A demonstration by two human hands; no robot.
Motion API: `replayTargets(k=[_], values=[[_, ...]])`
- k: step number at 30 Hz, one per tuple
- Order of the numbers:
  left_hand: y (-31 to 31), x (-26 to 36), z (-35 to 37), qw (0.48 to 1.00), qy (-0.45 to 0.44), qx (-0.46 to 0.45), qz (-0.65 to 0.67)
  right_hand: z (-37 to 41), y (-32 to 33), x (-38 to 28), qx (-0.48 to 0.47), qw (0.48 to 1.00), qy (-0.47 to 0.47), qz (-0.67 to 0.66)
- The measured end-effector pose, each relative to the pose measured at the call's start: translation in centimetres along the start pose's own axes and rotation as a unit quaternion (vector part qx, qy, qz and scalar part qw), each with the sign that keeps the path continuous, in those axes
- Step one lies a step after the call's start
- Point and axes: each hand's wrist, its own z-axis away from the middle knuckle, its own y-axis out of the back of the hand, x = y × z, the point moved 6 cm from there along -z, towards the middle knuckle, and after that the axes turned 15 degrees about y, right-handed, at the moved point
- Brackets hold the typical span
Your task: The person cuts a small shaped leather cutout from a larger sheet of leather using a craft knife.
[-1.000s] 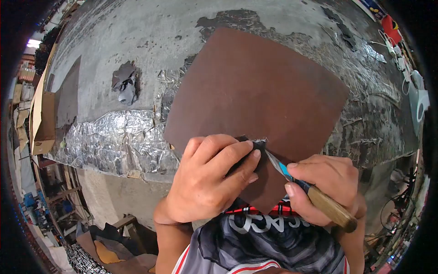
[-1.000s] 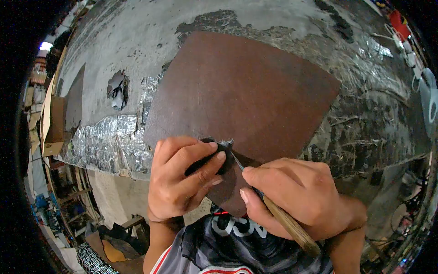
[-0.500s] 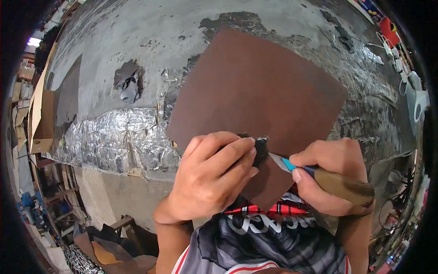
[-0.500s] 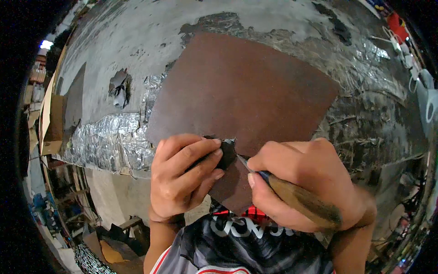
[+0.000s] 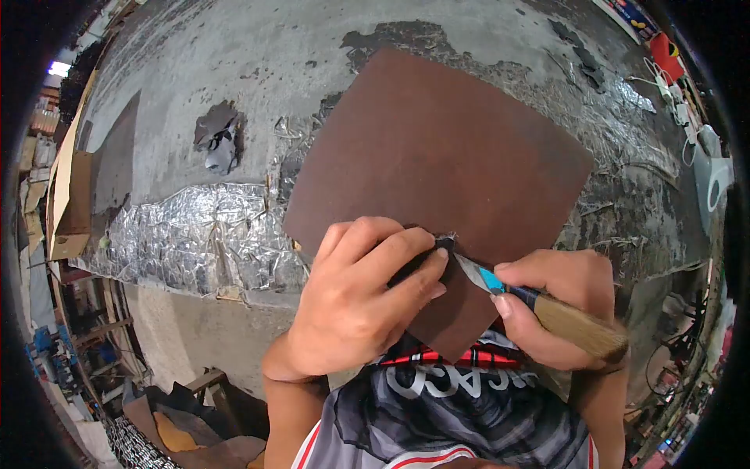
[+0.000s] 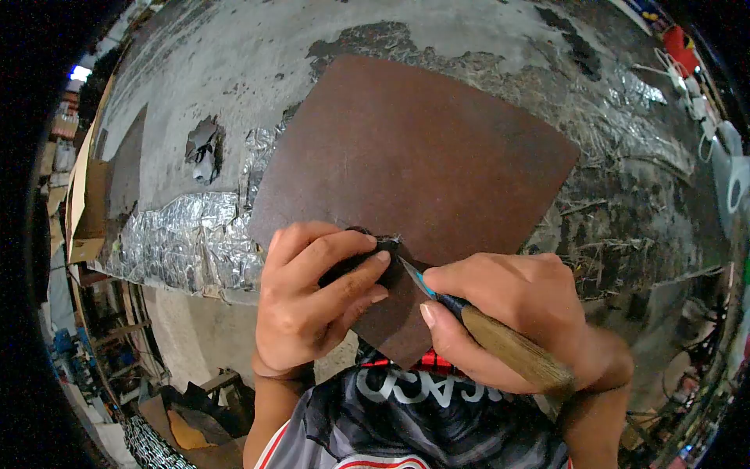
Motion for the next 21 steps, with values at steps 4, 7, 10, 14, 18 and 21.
replayTargets(k=[4,7,10,14,18,21], values=[[-0.1,0.0,0.0,1.0,-0.004,-0.008,-0.012,-0.2,0.0,-0.2,-0.002,1.0,0.025,0.002],[-0.1,0.1,0.0,1.0,-0.002,-0.008,-0.015,0.1,-0.1,-0.2,0.005,1.0,0.016,-0.009],[-0.1,0.1,0.0,1.0,0.001,-0.008,-0.014,-0.1,-0.1,-0.6,0.011,0.999,0.032,0.005],[-0.1,0.0,0.0,1.0,0.0,-0.009,-0.015,0.0,-0.3,-0.6,0.02,0.999,0.042,0.012],[0.0,0.2,-0.1,1.0,0.004,-0.011,-0.011,-0.6,-0.4,-0.7,-0.005,1.0,0.017,0.002],[0.1,0.4,-0.2,1.0,0.014,-0.02,-0.004,-1.9,0.3,-0.8,-0.028,0.999,-0.02,-0.011]])
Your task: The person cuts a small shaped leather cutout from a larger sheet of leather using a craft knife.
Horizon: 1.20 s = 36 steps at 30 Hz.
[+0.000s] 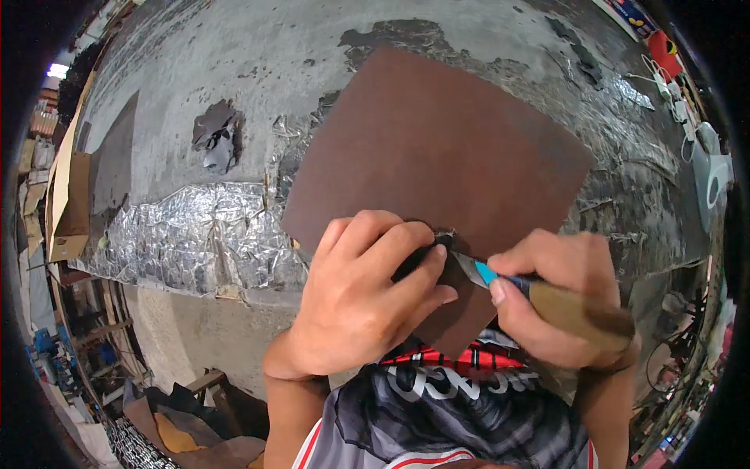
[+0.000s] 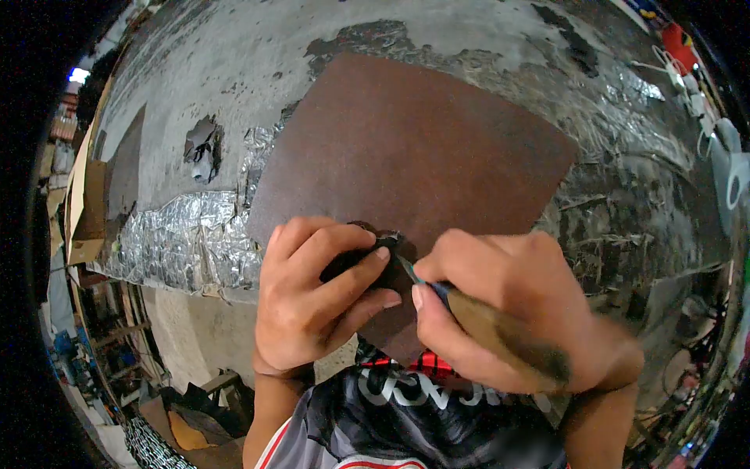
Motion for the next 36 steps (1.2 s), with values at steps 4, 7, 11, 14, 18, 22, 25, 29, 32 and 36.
replayTargets(k=[4,7,11,14,18,22,25,29,32,36], values=[[-0.3,-0.1,0.0,1.0,-0.019,0.004,-0.003,-0.4,0.6,0.5,-0.052,0.995,-0.073,-0.046],[-0.1,-0.4,-0.2,0.999,-0.045,0.011,0.015,0.2,1.4,0.6,-0.064,0.991,-0.085,-0.077],[0.5,-0.9,-0.2,0.997,-0.061,0.018,0.031,1.5,2.2,1.3,0.029,0.994,-0.062,-0.087],[0.7,-1.1,-0.2,1.0,-0.026,-0.005,0.008,1.3,2.1,2.2,0.003,0.993,0.019,-0.12],[0.6,-1.4,-0.2,0.998,-0.043,0.004,0.043,0.8,2.0,2.6,-0.025,0.986,0.081,-0.144],[0.5,-1.4,-0.3,0.997,-0.051,0.015,0.058,0.1,1.4,2.4,-0.049,0.98,0.098,-0.168],[0.4,-1.4,-0.3,0.997,-0.053,0.016,0.061,0.0,0.9,2.5,-0.05,0.98,0.11,-0.161],[0.4,-1.5,-0.3,0.997,-0.053,0.016,0.062,0.0,0.8,2.2,-0.067,0.984,0.079,-0.144],[0.4,-1.5,-0.2,0.997,-0.051,0.014,0.062,0.1,0.7,2.3,-0.071,0.986,0.074,-0.133],[0.3,-1.5,-0.2,0.997,-0.051,0.014,0.064,0.0,0.7,2.1,-0.07,0.986,0.087,-0.123]])
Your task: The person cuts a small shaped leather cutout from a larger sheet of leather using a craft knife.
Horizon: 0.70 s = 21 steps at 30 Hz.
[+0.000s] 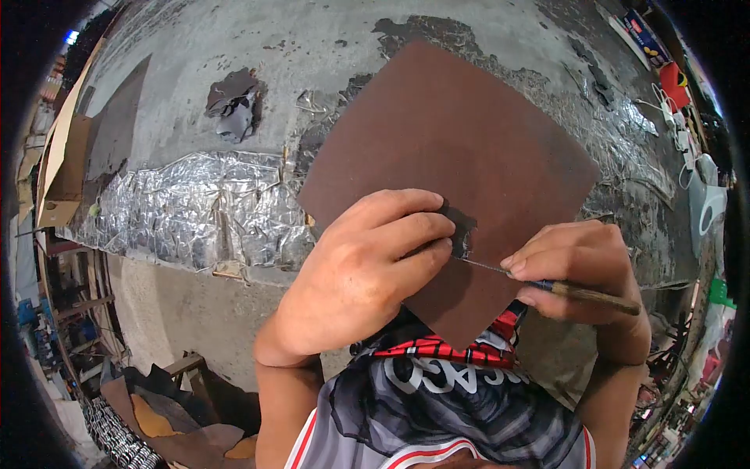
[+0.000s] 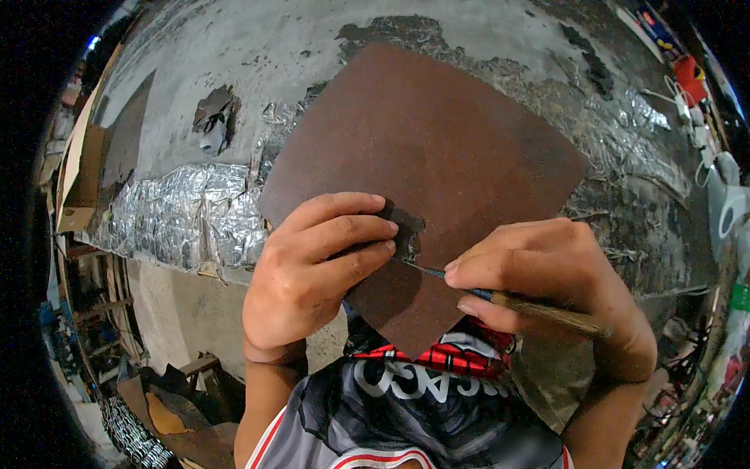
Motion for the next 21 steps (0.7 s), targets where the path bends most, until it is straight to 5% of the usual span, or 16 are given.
replayTargets(k=[21], values=[[0.0,-0.2,0.5,1.0,-0.015,-0.027,0.004,-1.1,-0.9,-0.5,-0.038,0.995,0.066,0.059]])
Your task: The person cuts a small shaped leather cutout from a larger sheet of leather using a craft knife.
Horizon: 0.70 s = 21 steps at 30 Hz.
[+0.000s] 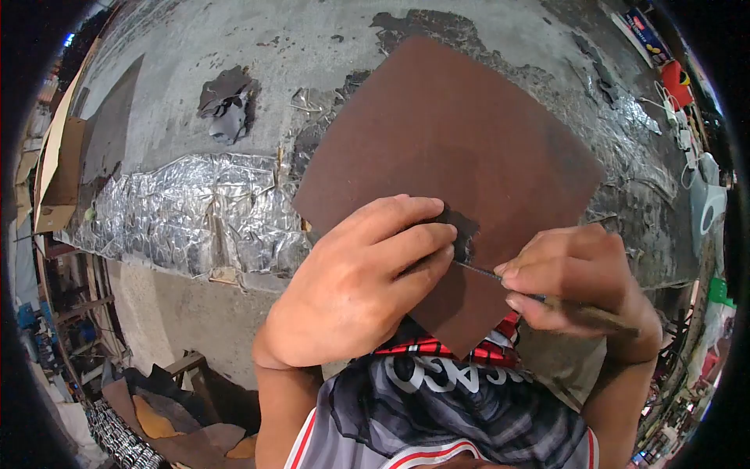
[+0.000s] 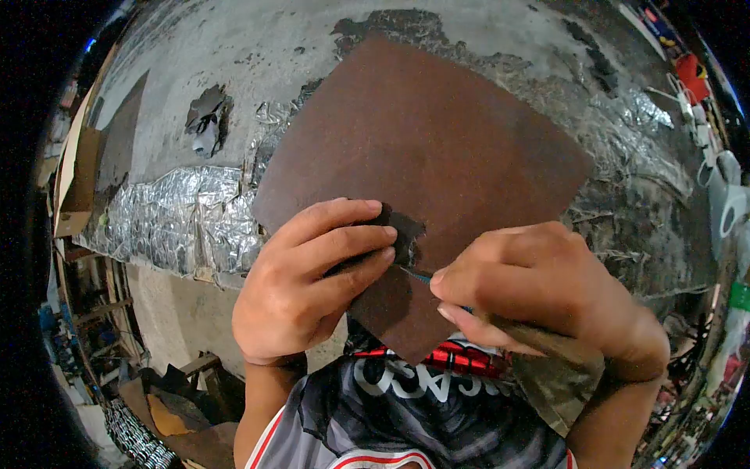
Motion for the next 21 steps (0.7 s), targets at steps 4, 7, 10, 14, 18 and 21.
replayTargets(k=[4,7,10,14,18,21], values=[[0.1,-0.1,-0.2,1.0,-0.006,-0.009,0.012,-0.2,0.1,0.4,0.002,1.0,-0.01,-0.023],[0.2,-0.2,-0.3,1.0,-0.006,-0.013,0.026,-0.1,0.5,0.3,-0.022,0.999,-0.015,-0.021],[0.3,-0.3,-0.1,1.0,-0.005,-0.011,0.024,0.3,0.7,0.4,-0.032,0.999,-0.021,-0.02],[0.3,-0.3,-0.1,1.0,0.001,-0.005,0.024,1.5,0.3,0.8,0.014,1.0,0.01,-0.02],[0.2,-0.4,0.0,1.0,0.0,0.0,0.022,1.5,-0.2,0.6,0.015,0.999,0.043,-0.029],[0.2,-0.4,0.0,1.0,-0.004,0.004,0.017,1.0,-0.1,0.5,0.007,0.999,0.029,-0.03]])
